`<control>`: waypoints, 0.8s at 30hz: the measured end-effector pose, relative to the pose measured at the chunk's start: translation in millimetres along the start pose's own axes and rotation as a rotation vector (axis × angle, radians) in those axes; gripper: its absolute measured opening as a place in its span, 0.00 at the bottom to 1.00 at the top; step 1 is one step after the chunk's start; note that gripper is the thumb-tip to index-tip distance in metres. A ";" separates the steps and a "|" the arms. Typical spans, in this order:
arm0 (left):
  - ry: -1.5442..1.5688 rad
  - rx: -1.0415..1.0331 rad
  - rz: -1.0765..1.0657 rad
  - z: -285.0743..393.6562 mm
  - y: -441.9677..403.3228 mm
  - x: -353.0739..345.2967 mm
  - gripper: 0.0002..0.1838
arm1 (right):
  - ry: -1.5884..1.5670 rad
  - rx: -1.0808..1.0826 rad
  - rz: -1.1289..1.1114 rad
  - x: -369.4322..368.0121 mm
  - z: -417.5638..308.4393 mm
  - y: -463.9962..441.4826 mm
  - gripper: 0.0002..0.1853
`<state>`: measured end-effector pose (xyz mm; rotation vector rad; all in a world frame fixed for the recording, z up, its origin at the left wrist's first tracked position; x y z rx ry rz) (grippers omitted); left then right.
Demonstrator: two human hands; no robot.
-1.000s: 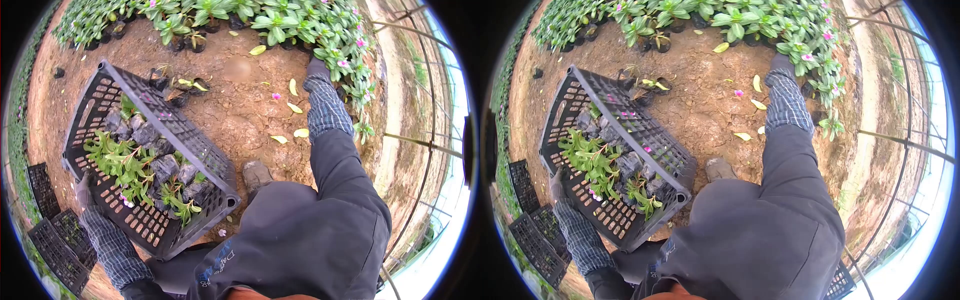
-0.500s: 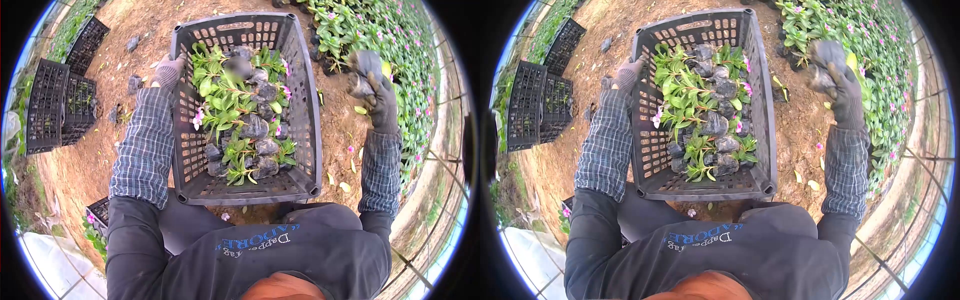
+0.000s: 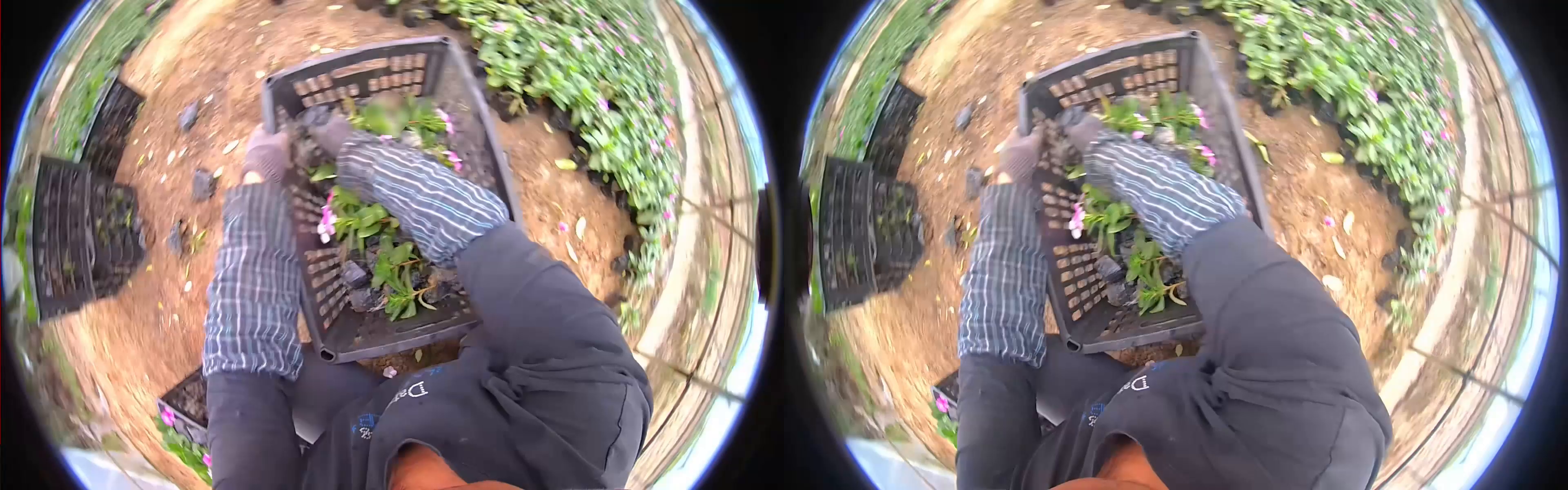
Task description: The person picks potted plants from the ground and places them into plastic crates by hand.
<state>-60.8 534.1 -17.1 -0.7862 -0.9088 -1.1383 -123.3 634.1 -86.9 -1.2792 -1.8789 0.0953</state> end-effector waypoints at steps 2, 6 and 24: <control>0.265 0.202 -0.023 -26.8 -4.6 -12.5 0.21 | 0.387 0.080 -0.415 -18.2 8.6 -5.0 0.13; 0.713 0.468 -0.114 -98.8 -23.4 -65.4 0.18 | 0.148 -0.464 -0.205 218.1 -30.5 -1.1 0.14; 0.453 0.550 -0.186 -35.3 14.4 -10.0 0.27 | 0.966 -1.844 0.336 628.4 217.0 572.3 0.26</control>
Point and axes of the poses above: each hand's wrist, its own y-axis away from the middle knuckle, its own x-axis out of the back of the hand, z = x × y, the point moved 9 cm from there along -y, towards the middle knuckle, and after that the axes turned 7 degrees about -x, right-handed, at the moved point
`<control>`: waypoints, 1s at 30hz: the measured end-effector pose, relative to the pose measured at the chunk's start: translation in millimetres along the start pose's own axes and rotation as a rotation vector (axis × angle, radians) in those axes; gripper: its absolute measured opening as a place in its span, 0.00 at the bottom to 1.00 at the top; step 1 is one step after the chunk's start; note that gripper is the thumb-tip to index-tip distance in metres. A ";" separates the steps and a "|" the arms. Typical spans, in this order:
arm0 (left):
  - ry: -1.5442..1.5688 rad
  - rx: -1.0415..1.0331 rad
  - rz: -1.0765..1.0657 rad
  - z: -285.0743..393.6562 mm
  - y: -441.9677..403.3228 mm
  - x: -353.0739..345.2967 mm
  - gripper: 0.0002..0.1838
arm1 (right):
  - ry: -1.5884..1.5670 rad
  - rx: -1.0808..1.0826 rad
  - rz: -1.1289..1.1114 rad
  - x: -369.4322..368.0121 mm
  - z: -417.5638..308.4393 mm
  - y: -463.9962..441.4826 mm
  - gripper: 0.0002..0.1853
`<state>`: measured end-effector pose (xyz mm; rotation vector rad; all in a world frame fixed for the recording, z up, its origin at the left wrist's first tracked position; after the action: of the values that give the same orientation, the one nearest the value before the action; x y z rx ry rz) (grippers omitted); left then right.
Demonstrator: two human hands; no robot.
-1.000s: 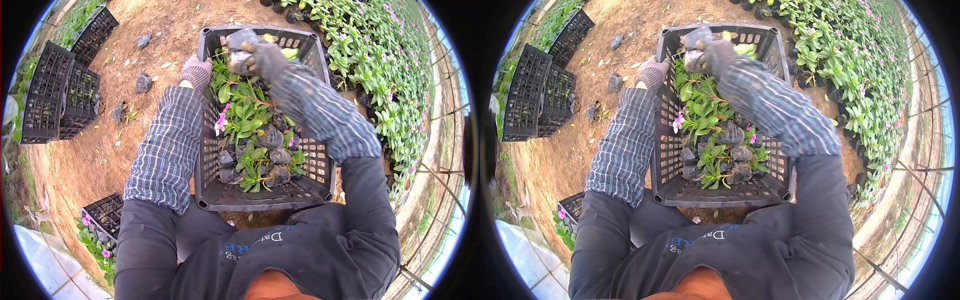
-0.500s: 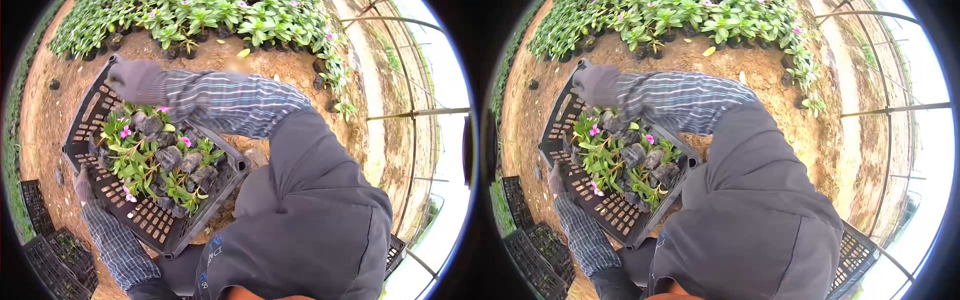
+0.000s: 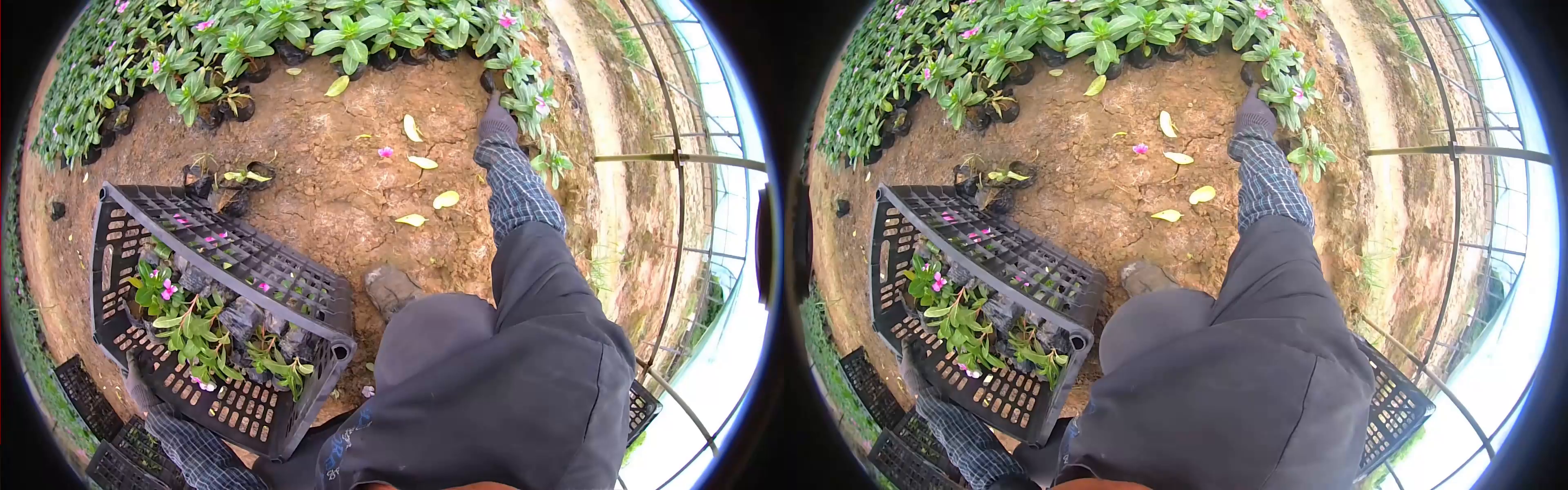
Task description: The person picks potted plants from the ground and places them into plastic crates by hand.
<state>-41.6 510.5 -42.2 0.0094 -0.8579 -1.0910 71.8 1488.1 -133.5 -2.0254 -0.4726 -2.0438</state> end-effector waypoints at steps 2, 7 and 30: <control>0.048 -0.011 -0.007 -19.0 -21.4 4.8 0.27 | 0.009 0.039 -0.005 7.7 -9.2 3.5 0.24; 0.120 -0.057 -0.082 -12.3 -6.4 -1.6 0.27 | -0.161 -0.137 -0.019 14.2 -2.7 -50.6 0.23; -0.164 -0.244 0.136 -12.9 -36.1 -6.4 0.31 | -1.147 0.851 -1.210 183.8 -348.2 390.5 0.12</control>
<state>-62.7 492.5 -69.5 -0.3411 -0.8538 -1.0720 -106.3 1007.5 78.4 -2.1429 -2.6118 -0.2467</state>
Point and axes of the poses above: each hand's wrist, its own y-axis away from the middle knuckle, its own x-axis out of the back of the hand, z = x × y, the point moved 9 cm from there along -y, towards the middle knuckle, and after that the axes turned 7 degrees about -x, right-handed, at the moved point
